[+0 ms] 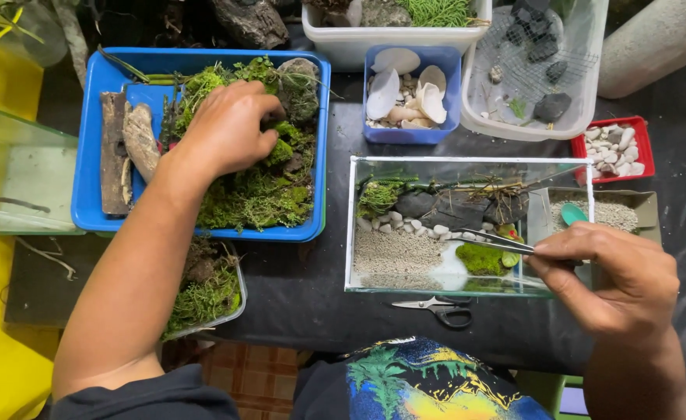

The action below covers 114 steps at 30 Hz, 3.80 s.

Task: Building a miniature terrarium by carefully arranging moss, stones, and sand inside a small glass aquarium using tweezers and a scoop.

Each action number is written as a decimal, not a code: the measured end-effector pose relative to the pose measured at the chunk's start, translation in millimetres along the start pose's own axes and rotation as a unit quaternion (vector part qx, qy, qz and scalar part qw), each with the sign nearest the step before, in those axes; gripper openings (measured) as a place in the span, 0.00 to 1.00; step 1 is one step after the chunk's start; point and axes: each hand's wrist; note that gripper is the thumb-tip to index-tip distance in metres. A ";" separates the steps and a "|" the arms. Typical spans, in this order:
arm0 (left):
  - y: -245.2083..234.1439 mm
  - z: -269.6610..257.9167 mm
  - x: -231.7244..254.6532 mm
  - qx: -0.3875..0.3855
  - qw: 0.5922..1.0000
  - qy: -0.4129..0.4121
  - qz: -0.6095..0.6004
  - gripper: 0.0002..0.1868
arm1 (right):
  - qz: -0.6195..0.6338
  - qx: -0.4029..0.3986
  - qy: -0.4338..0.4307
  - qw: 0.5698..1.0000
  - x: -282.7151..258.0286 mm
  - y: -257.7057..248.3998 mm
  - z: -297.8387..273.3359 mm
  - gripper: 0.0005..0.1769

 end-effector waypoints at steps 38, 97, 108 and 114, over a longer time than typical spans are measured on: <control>-29.5 -50.0 -5.9 0.136 0.892 0.032 -0.430 0.18 | 0.094 0.019 0.051 0.994 21.3 -8.1 -9.3 0.12; -49.0 -23.1 182.1 0.317 0.811 0.490 0.034 0.12 | 0.296 -0.270 0.270 0.875 -35.8 5.4 64.7 0.15; -36.3 -19.2 191.9 0.173 0.840 0.261 -0.444 0.25 | 0.386 -0.250 0.248 0.853 -33.4 6.3 62.5 0.16; -39.8 -12.2 191.6 0.154 0.825 0.248 -0.484 0.18 | 0.363 -0.218 0.249 0.871 -34.0 9.0 63.4 0.14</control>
Point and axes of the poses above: each hand's wrist, its own z-axis towards the middle knuckle, its own y-axis out of the palm, x = y × z, and after that the axes turned 14 degrees about y, right-handed
